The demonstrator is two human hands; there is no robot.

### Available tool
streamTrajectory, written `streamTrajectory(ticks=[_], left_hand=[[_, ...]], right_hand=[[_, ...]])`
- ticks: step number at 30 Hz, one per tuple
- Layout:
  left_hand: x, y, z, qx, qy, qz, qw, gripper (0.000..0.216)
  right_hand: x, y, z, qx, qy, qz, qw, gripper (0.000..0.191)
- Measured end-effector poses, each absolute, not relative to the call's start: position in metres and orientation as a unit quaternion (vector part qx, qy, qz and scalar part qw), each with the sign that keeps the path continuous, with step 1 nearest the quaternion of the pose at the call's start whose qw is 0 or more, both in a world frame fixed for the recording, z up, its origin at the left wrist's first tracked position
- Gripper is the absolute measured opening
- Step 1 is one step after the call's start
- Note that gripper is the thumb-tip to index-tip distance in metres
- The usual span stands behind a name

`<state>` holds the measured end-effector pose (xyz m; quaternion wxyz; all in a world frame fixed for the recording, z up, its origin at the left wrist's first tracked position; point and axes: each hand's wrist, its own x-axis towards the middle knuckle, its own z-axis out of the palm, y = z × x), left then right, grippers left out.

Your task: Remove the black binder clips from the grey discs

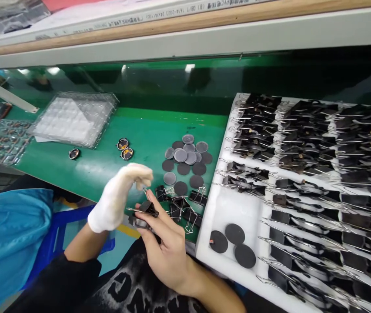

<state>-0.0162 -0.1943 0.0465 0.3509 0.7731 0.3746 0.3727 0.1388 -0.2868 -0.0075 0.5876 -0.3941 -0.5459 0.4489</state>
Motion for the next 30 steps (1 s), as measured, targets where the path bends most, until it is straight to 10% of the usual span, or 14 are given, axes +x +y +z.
streamTrajectory(ticks=[30], left_hand=[[0.034, -0.197, 0.067, 0.515, 0.468, 0.515, 0.5, 0.051]], right_hand=[[0.119, -0.277, -0.022, -0.424, -0.622, 0.192, 0.629, 0.064]])
